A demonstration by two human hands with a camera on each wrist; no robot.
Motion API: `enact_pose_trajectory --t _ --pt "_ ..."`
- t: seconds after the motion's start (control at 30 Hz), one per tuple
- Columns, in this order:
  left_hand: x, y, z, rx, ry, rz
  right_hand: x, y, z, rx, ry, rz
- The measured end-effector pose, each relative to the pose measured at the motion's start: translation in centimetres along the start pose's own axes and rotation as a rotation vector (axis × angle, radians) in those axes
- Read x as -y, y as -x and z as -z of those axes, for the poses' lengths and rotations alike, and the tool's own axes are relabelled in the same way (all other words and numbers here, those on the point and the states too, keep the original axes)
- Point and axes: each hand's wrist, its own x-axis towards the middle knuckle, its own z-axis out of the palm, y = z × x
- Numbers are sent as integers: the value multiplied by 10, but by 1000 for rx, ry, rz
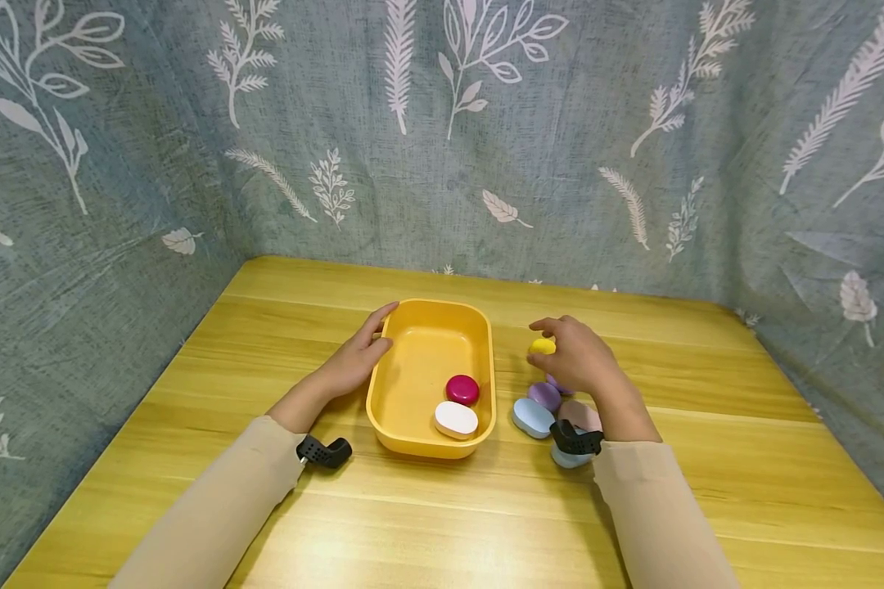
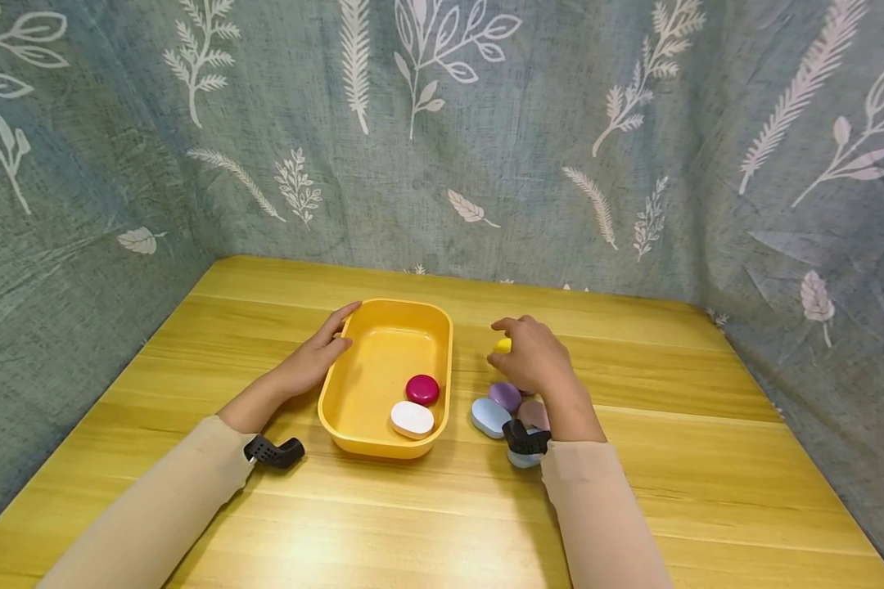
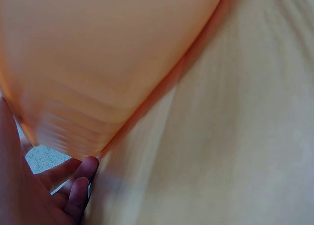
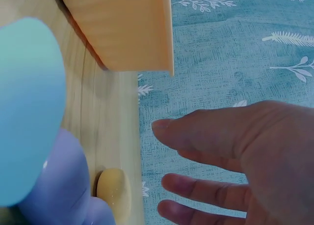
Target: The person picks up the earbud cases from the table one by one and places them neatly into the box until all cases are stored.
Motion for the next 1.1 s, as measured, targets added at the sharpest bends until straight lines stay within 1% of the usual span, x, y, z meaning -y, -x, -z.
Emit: enact_pose_trajectory --t 0.4,0.73,0.93,1.1 --pt "-1 1 1 2 3 5 -4 -1 1 63 -7 -83" --pt "-1 1 1 1 0 7 -7 0 -1 82 12 -133" --pt "-1 1 1 8 4 6 -8 0 0 108 7 -204" --pt "0 1 1 8 -2 6 -9 0 -1 118 18 -219"
